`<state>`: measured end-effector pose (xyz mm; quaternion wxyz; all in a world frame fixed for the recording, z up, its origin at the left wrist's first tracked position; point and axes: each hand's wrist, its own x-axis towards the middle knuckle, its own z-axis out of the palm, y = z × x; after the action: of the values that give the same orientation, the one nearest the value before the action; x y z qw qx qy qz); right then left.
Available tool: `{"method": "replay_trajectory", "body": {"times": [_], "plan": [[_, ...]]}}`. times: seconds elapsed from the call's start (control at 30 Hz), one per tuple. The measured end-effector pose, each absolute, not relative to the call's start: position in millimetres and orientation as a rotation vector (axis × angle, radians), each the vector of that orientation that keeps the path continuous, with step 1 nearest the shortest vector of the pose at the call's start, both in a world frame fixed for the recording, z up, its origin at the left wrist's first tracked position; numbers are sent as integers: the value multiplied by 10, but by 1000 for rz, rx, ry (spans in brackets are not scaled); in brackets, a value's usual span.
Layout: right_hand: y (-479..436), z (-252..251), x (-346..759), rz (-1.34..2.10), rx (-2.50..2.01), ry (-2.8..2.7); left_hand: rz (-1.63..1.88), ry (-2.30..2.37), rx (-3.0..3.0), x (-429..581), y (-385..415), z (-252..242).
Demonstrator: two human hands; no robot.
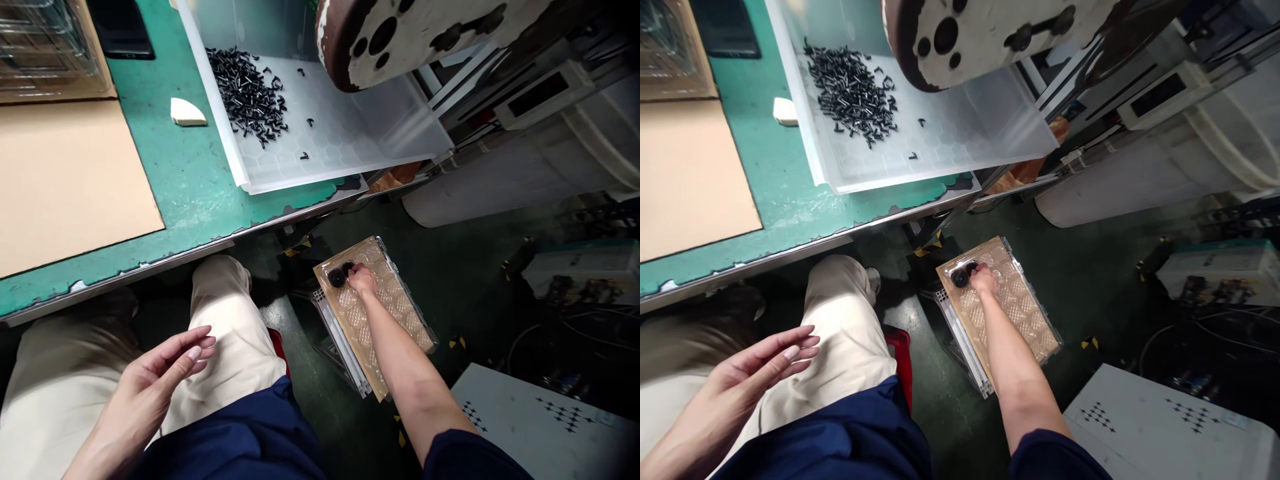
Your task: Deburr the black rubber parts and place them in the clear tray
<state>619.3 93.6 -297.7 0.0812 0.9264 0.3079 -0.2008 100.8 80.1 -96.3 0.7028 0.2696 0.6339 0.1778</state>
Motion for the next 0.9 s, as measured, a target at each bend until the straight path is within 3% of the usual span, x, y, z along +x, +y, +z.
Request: {"method": "replay_trajectory", "body": {"times": [0.6,0.9], "plan": [[726,-2799,5715,-710,2577,1179,406,1382,595,1018,785,-969],[811,-2610,5651,-902,2756,1127,442,1412,571,1052,769,-907]]}}
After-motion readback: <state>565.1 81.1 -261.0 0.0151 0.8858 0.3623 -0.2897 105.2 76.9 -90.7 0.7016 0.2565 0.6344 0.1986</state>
